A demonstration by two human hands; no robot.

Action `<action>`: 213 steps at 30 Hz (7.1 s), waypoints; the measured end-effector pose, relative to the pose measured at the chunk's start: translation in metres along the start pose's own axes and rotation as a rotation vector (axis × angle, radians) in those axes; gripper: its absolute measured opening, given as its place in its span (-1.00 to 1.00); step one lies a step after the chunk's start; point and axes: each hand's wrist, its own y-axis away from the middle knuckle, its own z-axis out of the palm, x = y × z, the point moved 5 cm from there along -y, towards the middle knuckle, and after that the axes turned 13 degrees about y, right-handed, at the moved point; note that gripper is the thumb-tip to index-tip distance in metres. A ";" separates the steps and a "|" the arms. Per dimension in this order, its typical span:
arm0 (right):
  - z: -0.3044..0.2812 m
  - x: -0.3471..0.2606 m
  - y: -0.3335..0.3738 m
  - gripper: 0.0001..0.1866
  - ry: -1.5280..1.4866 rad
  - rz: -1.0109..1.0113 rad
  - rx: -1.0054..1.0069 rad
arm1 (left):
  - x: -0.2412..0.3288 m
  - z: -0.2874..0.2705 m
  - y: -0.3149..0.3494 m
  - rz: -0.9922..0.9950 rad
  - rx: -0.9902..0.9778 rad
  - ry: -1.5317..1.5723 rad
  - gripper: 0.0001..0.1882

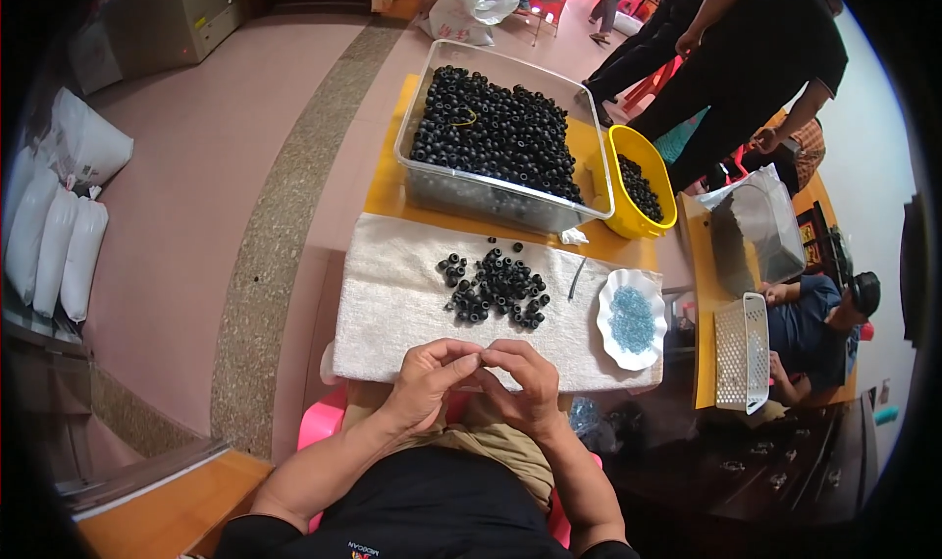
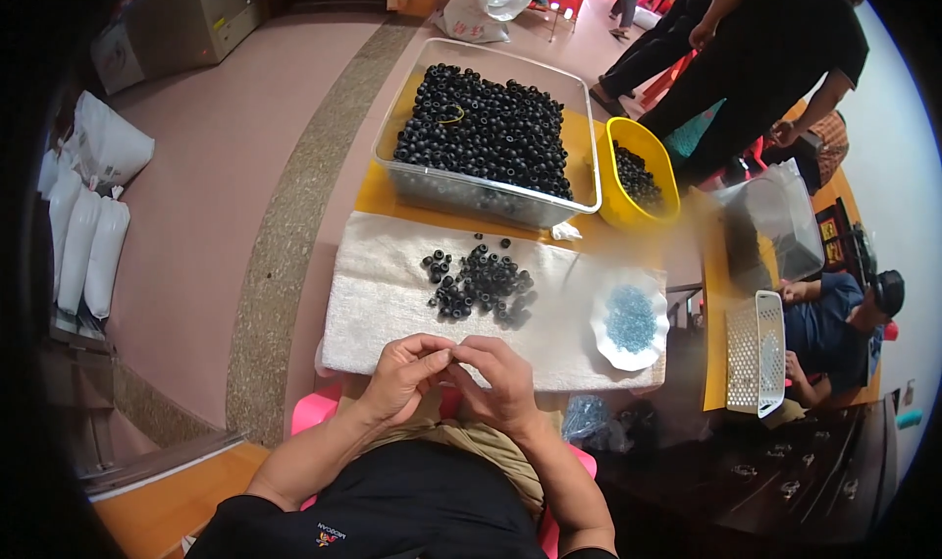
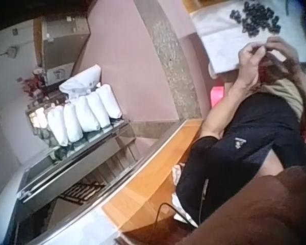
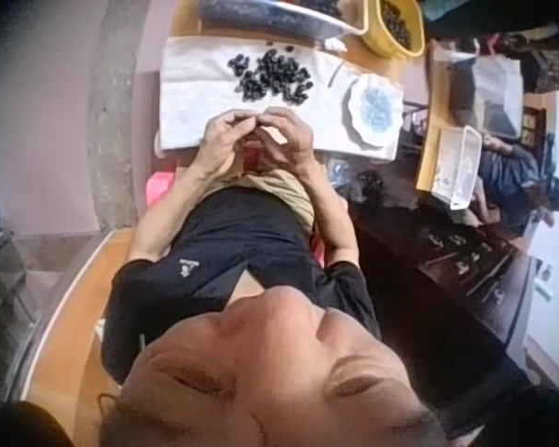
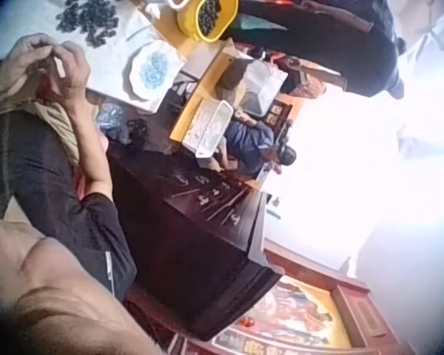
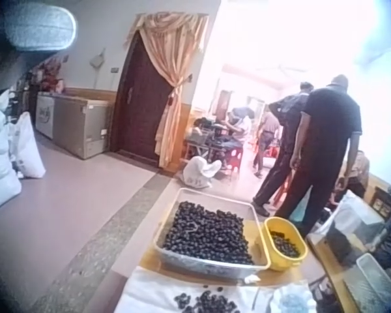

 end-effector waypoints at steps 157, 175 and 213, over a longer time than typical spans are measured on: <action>-0.009 0.099 -0.078 -0.80 0.575 0.103 -0.526 | -0.007 -0.014 -0.003 0.006 0.118 -0.368 -0.85; 0.060 0.075 -0.115 -0.84 0.726 -0.115 -0.618 | -0.001 -0.008 -0.002 0.018 0.126 -0.403 -0.84; -0.005 0.020 -0.016 -0.78 -0.098 -0.007 -0.205 | -0.016 -0.006 -0.004 0.015 0.013 -0.143 -0.84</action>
